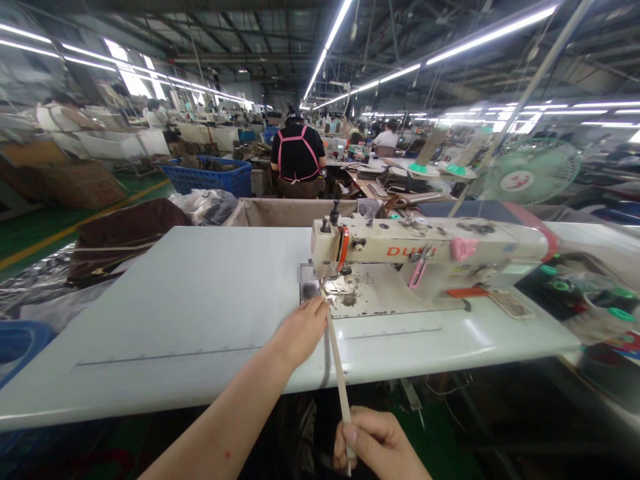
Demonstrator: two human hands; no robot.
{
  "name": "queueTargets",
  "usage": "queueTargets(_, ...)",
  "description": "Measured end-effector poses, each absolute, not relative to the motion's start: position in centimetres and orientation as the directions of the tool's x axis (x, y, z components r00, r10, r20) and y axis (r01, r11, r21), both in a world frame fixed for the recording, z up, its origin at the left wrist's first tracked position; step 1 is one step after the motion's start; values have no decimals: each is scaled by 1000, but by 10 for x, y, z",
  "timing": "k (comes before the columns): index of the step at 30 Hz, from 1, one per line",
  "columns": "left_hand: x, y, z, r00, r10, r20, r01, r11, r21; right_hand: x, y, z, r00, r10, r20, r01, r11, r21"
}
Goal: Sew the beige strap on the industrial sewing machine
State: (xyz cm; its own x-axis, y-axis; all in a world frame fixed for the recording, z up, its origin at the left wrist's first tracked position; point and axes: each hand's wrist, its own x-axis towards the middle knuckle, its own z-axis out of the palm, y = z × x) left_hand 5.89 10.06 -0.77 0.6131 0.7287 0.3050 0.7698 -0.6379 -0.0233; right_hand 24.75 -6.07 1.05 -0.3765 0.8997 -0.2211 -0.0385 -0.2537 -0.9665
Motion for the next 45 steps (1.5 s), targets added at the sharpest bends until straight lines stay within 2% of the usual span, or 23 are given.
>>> queueTargets(5, 59, 101, -8, 614, 727, 306, 766, -642, -11, 248, -55, 15, -348, 928, -131, 30, -129, -991)
queueTargets(8, 59, 102, -8, 611, 732, 302, 768, -640, -3, 247, -53, 15, -278, 950, -138, 30, -135, -990)
queueTargets(11, 59, 102, -8, 627, 722, 292, 758, -652, -16, 243, -51, 12, -200, 956, -215, 3, -219, -976)
queueTargets(15, 59, 102, -9, 611, 732, 301, 766, -643, 10, 235, -49, 11, -155, 915, -372, -216, -399, -891)
queueTargets(17, 59, 102, -10, 611, 729, 307, 765, -644, 8, 232, -48, 12, -158, 906, -393, -242, -422, -874)
queueTargets(24, 58, 102, -8, 639, 713, 288, 752, -658, -42, 236, -55, 10, -208, 894, -396, -205, -436, -876)
queueTargets(30, 59, 102, -7, 620, 735, 276, 762, -647, 12, 240, -60, 3, -244, 885, -396, -187, -444, -876)
queueTargets(45, 59, 101, -6, 617, 734, 283, 764, -645, 7, 245, -60, 2, -247, 917, -312, -100, -345, -933)
